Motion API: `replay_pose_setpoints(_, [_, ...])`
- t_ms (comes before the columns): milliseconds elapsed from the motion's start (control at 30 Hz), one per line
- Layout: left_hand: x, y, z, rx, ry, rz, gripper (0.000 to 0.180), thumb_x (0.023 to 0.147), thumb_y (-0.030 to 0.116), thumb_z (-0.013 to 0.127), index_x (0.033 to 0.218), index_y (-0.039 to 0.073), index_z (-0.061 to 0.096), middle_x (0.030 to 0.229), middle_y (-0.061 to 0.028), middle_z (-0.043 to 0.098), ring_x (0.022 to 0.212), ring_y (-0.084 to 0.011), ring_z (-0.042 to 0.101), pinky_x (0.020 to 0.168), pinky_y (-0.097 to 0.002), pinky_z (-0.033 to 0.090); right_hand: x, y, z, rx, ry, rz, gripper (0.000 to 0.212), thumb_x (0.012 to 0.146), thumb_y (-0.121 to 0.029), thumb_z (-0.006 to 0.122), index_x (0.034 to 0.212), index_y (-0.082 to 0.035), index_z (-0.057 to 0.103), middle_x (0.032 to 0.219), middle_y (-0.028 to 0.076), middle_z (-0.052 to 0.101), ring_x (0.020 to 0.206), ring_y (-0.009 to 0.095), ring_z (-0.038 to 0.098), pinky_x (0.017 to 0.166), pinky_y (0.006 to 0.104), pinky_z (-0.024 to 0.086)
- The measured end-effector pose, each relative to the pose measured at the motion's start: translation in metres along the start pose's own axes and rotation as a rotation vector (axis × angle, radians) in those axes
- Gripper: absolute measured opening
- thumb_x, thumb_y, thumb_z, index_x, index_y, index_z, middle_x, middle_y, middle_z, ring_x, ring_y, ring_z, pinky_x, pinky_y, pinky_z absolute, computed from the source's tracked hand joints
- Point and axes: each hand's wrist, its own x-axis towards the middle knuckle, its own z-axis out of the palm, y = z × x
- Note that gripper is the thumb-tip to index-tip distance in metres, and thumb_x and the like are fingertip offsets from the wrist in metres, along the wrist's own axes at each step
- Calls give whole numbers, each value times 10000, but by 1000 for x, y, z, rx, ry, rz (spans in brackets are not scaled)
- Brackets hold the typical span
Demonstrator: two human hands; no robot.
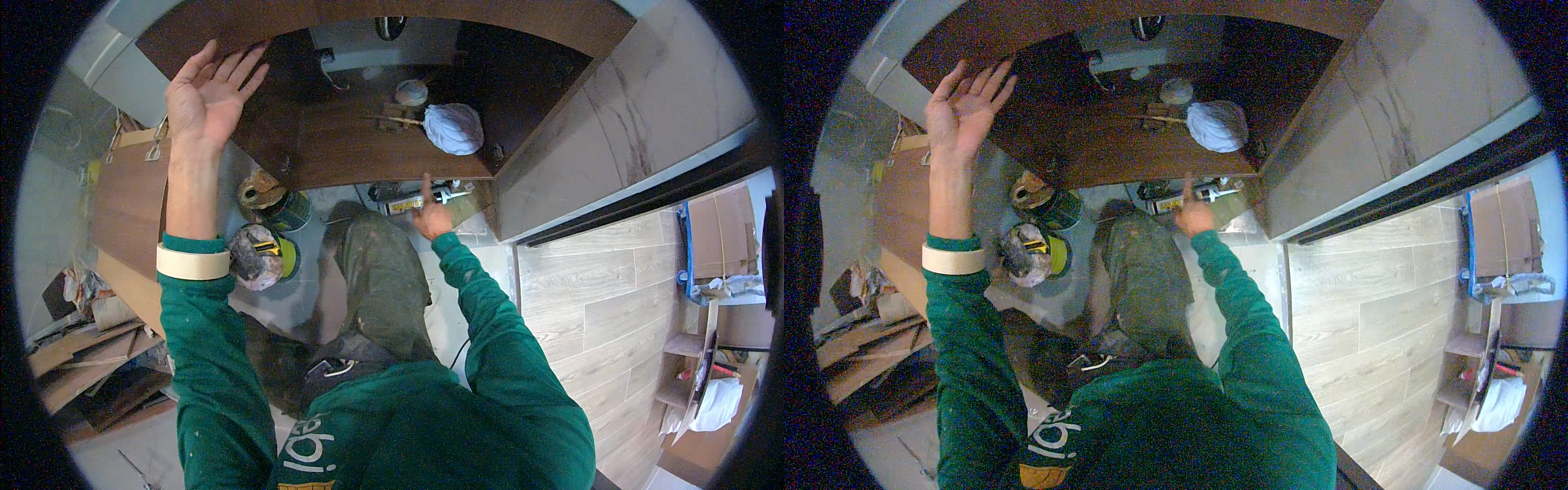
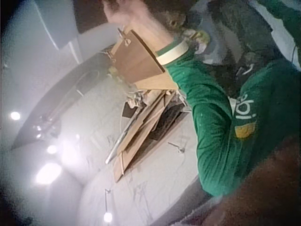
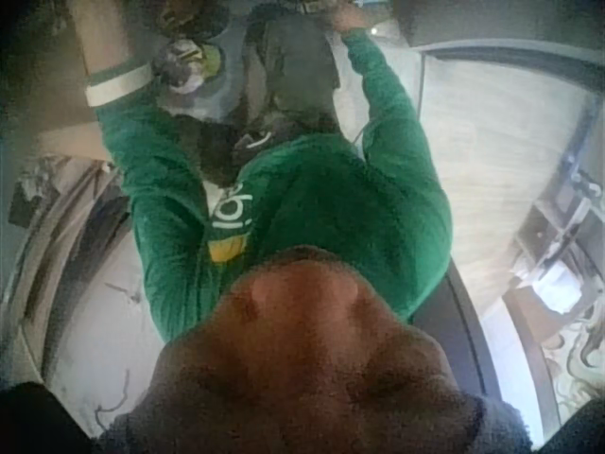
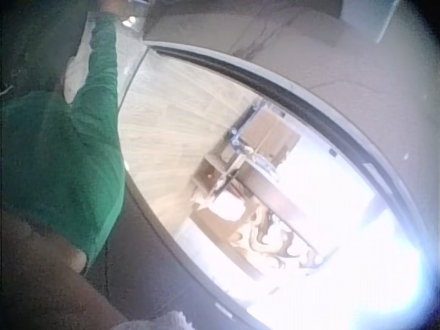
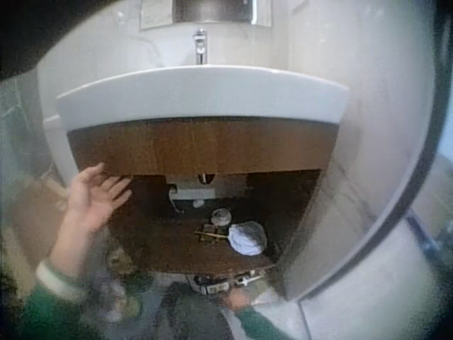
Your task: The person installs metal hinges onto a wooden cabinet door using a screwdriver. They repeatedly align the hinge, insert screws, and tighten them while holding the door against the cabinet frame. The door is then set aside, and the person retrieves another wooden panel.
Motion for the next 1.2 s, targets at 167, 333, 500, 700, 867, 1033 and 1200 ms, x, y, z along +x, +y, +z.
replay_pose_setpoints(167, [-2,5,0,-7,16,-31,274,899,112,516,1139,-5,454,1404,-287,353,1342,-463,328,1113,-600,268,2,-3,1,-105,-24,-95,995,826,-272,635,1515,-205,-80,866,292,662,755,460,638,684,543,503])
replay_pose_setpoints(333, [-4,13,-5,-36,51,-72,312,894,131,551,1149,-26,464,1395,-316,364,1302,-454,401,1100,-579,292,-7,59,-40,-134,119,79,1005,823,-273,632,1510,-226,-99,866,297,660,760,474,636,715,546,507])
replay_pose_setpoints(500, [-7,23,-15,-46,2,-84,297,892,145,576,1111,-26,474,1397,-331,343,1285,-454,424,1083,-563,326,-8,63,-50,-96,133,232,1036,818,-265,644,1505,-186,-127,927,320,649,785,473,640,716,531,514])
replay_pose_setpoints(700, [-24,56,-12,-10,-87,-243,669,958,197,462,1432,-128,120,1484,-311,252,1368,-408,321,1086,-525,343,2,-15,0,-101,72,51,1077,814,-256,647,1487,-124,-184,920,316,654,730,447,645,651,510,523])
replay_pose_setpoints(867, [-49,73,-19,141,-17,-142,630,952,264,426,1400,-130,223,1440,-276,340,1330,-363,387,1070,-477,350,12,-65,26,-180,-11,-298,1040,812,-254,631,1501,-134,-139,895,306,656,701,440,646,624,524,529])
replay_pose_setpoints(1033, [-115,31,-96,559,5,-79,413,921,267,544,1184,-49,588,1083,-194,657,1012,-269,644,885,-365,498,13,-62,18,-196,-88,-286,1028,815,-262,641,1510,-219,-114,909,300,653,724,446,645,636,525,523])
replay_pose_setpoints(1200, [-217,-52,-244,1325,654,-266,436,742,250,719,1057,-45,661,897,-156,707,819,-237,682,757,-347,523,9,-19,-8,-201,-6,-79,1042,825,-313,640,1504,-191,-141,847,274,669,671,425,644,602,506,516])
